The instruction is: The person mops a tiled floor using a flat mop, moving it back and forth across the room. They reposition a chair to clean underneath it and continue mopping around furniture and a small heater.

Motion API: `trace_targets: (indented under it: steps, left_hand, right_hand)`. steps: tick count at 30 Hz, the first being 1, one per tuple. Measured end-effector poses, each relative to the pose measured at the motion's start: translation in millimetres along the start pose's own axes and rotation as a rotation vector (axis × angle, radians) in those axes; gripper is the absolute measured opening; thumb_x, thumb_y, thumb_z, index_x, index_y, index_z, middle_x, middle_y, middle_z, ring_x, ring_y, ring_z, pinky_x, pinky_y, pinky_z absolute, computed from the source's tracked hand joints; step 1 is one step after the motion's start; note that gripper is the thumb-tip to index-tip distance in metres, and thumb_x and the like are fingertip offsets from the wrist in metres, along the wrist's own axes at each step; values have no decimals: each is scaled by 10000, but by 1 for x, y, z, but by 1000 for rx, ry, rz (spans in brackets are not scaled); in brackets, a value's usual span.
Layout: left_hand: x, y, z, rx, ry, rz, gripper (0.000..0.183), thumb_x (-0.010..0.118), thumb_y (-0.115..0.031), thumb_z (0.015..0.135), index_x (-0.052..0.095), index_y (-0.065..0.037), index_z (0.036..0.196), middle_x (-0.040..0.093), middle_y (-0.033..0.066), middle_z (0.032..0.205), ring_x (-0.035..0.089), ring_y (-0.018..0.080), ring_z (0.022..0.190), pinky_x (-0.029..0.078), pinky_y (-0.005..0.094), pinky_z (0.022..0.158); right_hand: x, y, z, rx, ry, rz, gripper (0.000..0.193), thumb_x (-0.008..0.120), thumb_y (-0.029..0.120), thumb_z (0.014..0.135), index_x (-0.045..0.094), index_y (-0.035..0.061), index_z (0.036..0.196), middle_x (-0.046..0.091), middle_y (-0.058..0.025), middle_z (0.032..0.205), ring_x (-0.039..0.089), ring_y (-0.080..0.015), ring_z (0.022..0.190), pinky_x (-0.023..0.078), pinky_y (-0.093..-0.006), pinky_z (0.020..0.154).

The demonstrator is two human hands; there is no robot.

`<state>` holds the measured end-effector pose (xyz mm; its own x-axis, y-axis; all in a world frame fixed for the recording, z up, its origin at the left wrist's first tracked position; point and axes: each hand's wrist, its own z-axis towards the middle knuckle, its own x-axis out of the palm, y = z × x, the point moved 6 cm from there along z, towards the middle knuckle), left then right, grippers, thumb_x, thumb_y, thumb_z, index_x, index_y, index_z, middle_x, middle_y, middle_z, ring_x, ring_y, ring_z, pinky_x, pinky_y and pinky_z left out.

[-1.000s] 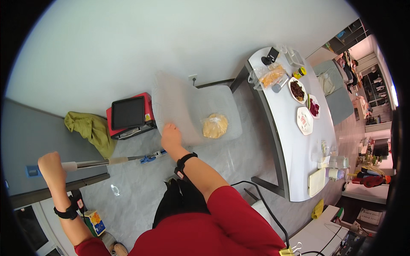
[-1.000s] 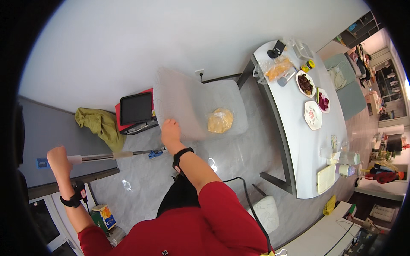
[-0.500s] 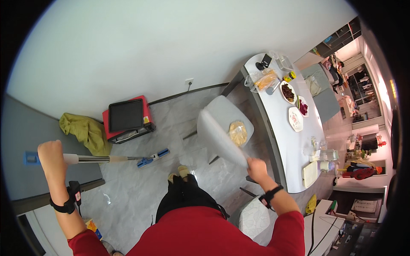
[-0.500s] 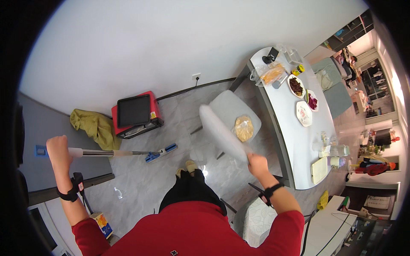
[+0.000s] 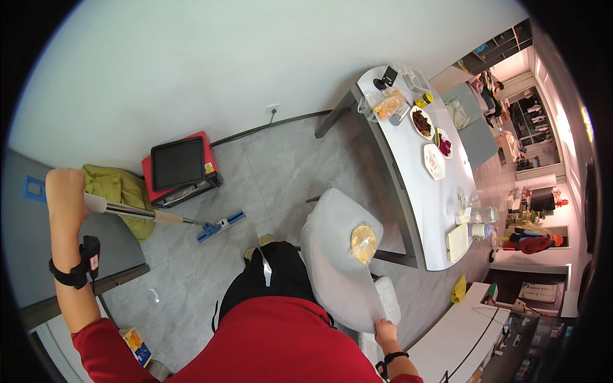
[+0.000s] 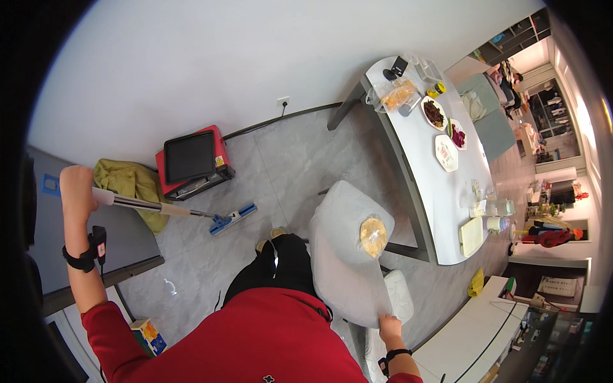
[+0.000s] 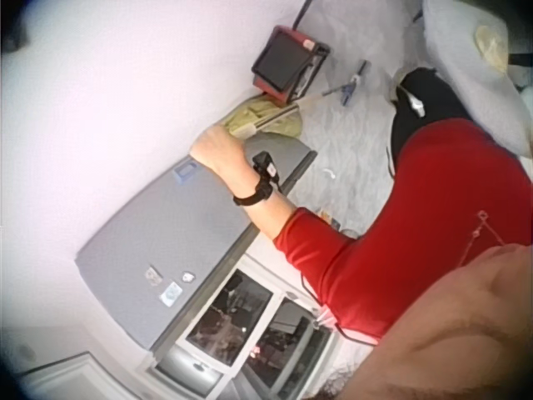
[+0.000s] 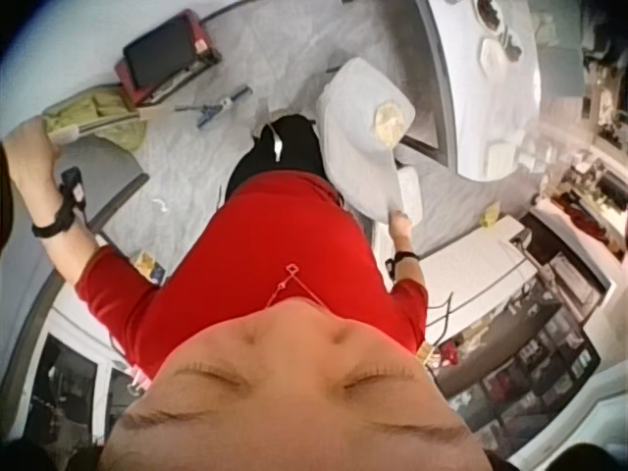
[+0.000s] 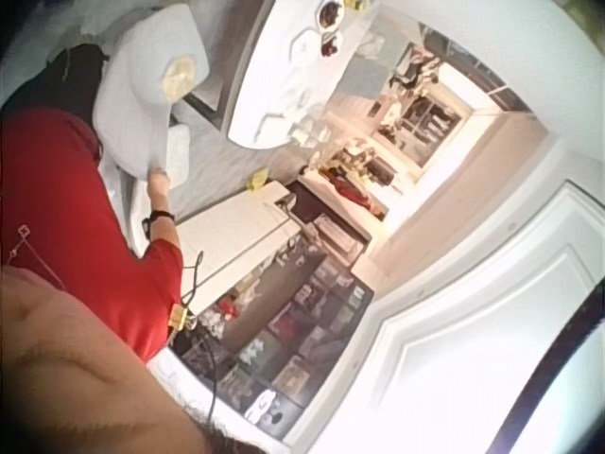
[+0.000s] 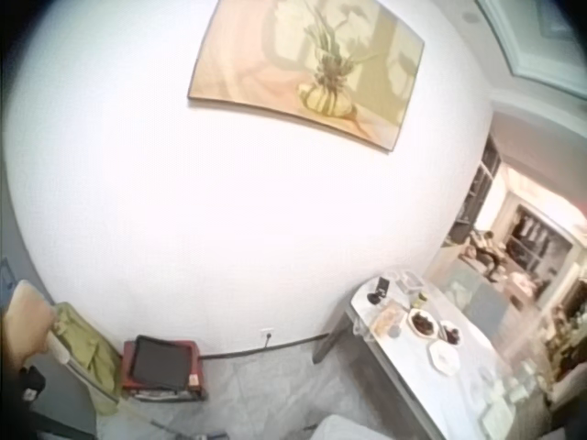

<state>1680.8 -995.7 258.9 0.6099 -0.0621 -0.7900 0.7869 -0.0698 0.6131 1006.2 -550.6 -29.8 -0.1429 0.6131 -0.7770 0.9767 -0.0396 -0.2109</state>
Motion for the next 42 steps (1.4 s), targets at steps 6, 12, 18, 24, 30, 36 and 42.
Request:
trace_targets:
  steps: [6,12,18,24,30,36,42]
  left_hand:
    - [-13,-14,3,73,-141,-109,222,690,5,424,525,-48,562,549,147,621,562,333,678,425,384,602]
    - [-24,-28,-2,145,-102,-81,224,678,-3,437,521,-41,592,538,151,623,541,341,655,405,401,595]
    - [-46,-57,2,232,97,24,207,729,-87,424,570,-53,552,550,137,589,558,314,635,408,394,586]
    - [-137,-112,23,411,-97,70,150,705,-120,507,561,-80,513,543,102,557,543,248,567,376,324,568]
    - [-209,-133,10,397,-132,140,222,732,-159,551,556,-87,666,520,82,627,531,239,670,396,349,705]
    - [-223,-100,-22,285,-241,72,285,673,-89,496,496,-60,718,447,94,632,486,269,642,400,375,661]
    - [-156,-62,-21,227,-115,52,358,704,-278,598,640,-159,930,562,33,705,540,233,632,438,357,627]
  right_hand:
    - [67,-23,-29,209,193,-58,181,600,62,686,589,87,865,597,-99,913,600,-279,853,503,-369,709]
    - [89,-63,-26,437,378,-17,179,560,110,763,640,84,921,627,-123,967,610,-272,940,511,-367,731]
    - [43,-31,63,208,648,4,224,534,172,792,659,106,966,615,-111,1080,602,-267,986,502,-373,771]
    - [-106,172,248,-291,-224,569,206,463,157,796,627,32,793,629,-190,843,605,-363,798,487,-456,678]
    - [-195,425,300,-277,1145,1998,692,449,569,846,450,-58,1137,591,-237,998,633,-275,816,531,-355,702]
    - [-230,503,362,625,1138,2850,463,536,394,840,445,-30,1004,562,-162,861,593,-252,733,523,-375,712]
    - [-219,487,437,629,1037,3003,170,539,169,815,459,19,824,503,-110,670,541,-247,611,509,-397,618]
